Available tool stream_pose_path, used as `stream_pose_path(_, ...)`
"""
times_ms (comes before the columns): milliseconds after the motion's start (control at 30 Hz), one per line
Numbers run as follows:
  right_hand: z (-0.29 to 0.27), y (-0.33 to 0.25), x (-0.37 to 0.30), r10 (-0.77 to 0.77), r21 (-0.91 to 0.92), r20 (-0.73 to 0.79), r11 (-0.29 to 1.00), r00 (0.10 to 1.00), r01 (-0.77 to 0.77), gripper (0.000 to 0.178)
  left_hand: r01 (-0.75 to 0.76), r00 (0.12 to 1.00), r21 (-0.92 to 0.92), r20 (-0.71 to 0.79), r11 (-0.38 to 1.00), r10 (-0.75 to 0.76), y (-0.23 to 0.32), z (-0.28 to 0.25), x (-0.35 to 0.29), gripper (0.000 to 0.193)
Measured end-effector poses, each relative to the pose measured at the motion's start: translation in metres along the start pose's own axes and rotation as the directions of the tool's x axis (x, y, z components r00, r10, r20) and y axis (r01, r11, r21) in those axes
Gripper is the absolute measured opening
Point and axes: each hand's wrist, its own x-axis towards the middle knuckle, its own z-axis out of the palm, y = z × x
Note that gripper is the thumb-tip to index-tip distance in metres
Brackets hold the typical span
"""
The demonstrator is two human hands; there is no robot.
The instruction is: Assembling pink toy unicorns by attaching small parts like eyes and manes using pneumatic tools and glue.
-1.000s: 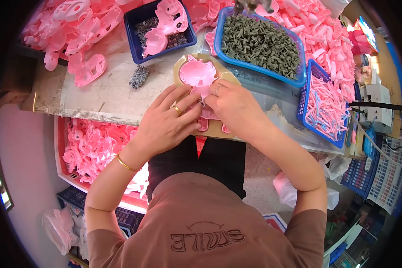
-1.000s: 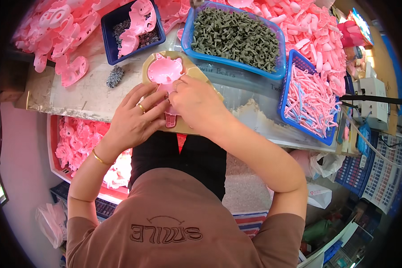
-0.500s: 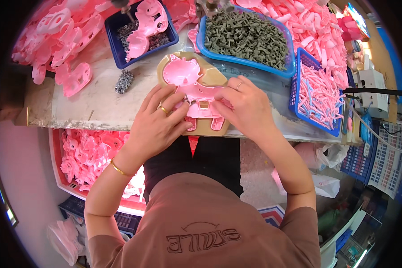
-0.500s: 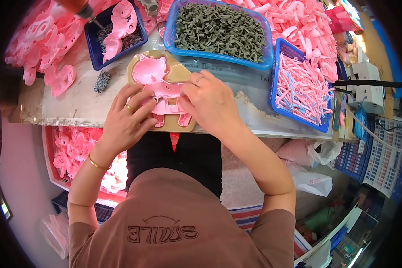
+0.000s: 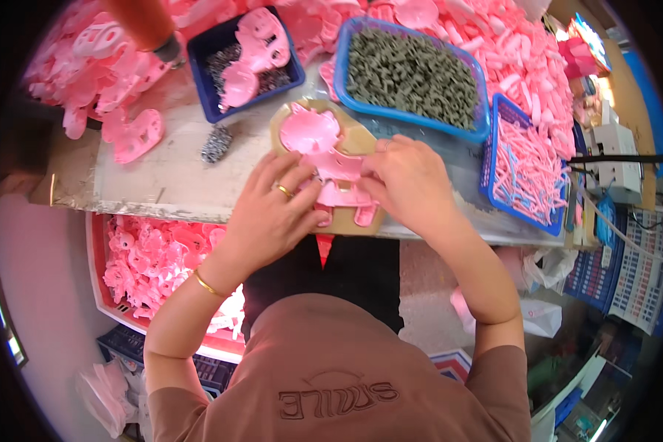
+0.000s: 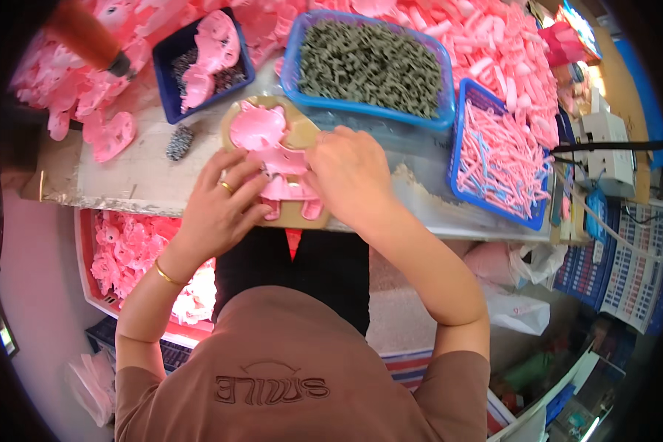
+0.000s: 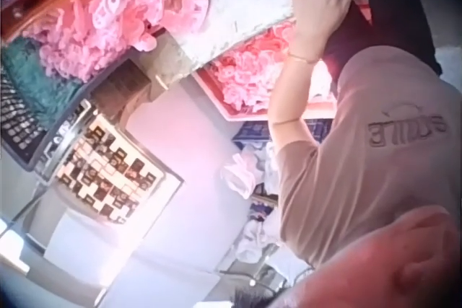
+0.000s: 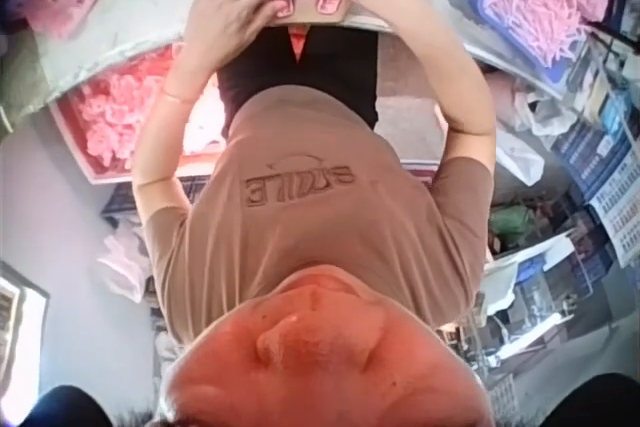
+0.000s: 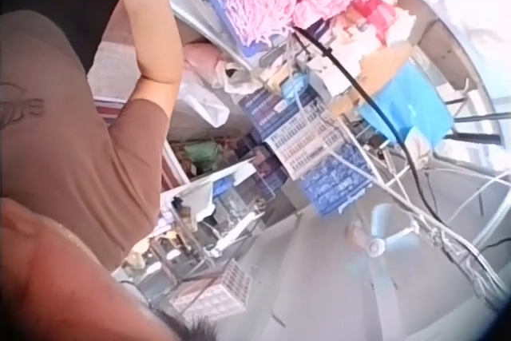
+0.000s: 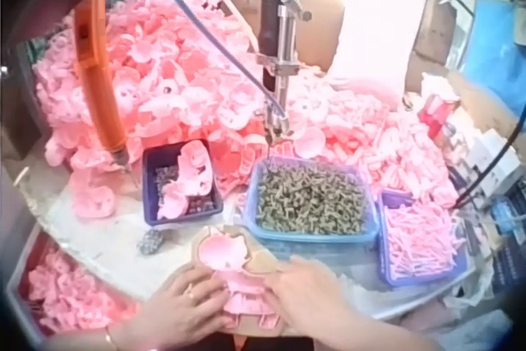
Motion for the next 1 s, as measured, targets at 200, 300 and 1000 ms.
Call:
stream_pose_path(200,-0.061,-0.059,0.115,-0.029,0.424,-0.627,0.825,0.778,0.373,0.038,0.031,0.973,-0.096,-0.226,0.995,-0.052,-0.015,-0.012,0.003,0.026)
stream_pose_path(300,-0.084,-0.076,0.205,0.080,0.524,-0.752,0.675,0.655,0.520,0.084,0.141,0.923,-0.042,-0.355,0.989,-0.146,-0.040,-0.021,0.021,0.013)
stream_pose_path(1000,-0.114,-0.065,0.150,0.084,0.904,-0.267,0.367,0.960,0.219,0.041,0.316,0.869,0.616,0.118,0.721,-0.481,-0.155,-0.042,0.105,0.015)
